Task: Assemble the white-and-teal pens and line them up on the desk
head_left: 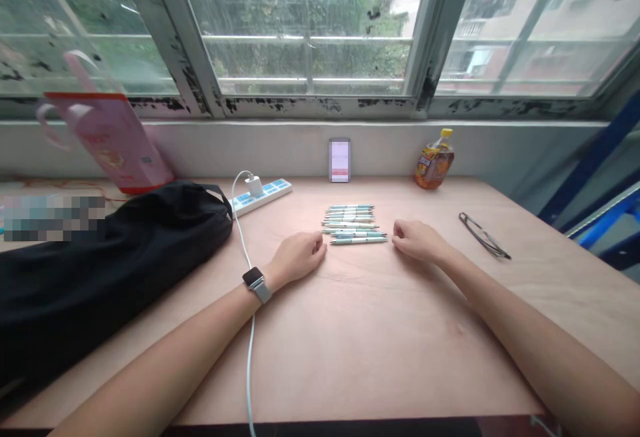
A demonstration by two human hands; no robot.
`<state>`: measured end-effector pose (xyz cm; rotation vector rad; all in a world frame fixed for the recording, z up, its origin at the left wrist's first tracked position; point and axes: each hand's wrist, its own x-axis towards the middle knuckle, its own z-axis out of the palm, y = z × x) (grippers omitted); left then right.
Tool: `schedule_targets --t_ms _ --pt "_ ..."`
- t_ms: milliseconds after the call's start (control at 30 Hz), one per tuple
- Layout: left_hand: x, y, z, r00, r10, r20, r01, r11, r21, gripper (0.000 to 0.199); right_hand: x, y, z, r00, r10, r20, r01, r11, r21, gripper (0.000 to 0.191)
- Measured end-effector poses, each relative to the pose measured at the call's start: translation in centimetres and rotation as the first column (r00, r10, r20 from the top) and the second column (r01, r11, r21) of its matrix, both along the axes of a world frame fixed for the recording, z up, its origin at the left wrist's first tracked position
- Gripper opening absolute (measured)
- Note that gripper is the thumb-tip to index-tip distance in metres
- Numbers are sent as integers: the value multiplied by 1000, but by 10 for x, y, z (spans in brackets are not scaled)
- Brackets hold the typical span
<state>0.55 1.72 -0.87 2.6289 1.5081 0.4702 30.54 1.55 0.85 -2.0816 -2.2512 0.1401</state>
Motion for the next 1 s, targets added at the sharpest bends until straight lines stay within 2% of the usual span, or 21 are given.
schedule_targets --t_ms 133,233,367,467,533,633,733,833,1000 --pt "-1 5 -2 1000 14 4 -14 1000 -3 24 -1 2 -4 998 -28 -63 31 998 46 16" --pt "-2 8 -4 999 28 42 -27 1000 -5 26 1 8 -13 989 -12 -144 33 990 138 19" --pt "-2 15 -7 967 30 255 -32 999 4 20 6 17 -26 953 86 -289 -4 962 274 26" --pt "-3 20 -10 926 39 375 -60 997 45 18 7 20 -33 934 121 -336 -2 943 334 30" --pt "-2 22 -13 938 39 343 -73 994 85 19 4 20 -35 941 129 -314 -19 944 330 31" --pt "0 21 -16 986 35 161 -62 985 163 23 -2 17 -35 961 141 -239 -61 947 315 28" --pt "3 18 -17 997 66 39 -72 979 193 29 -7 15 -33 976 113 -184 -54 952 301 26" --pt "6 17 -15 996 93 11 -93 979 180 32 -11 16 -30 983 68 -171 -15 956 292 25" --pt "15 23 -11 990 132 51 -137 984 115 29 -19 21 -26 972 -30 -233 96 957 274 26"
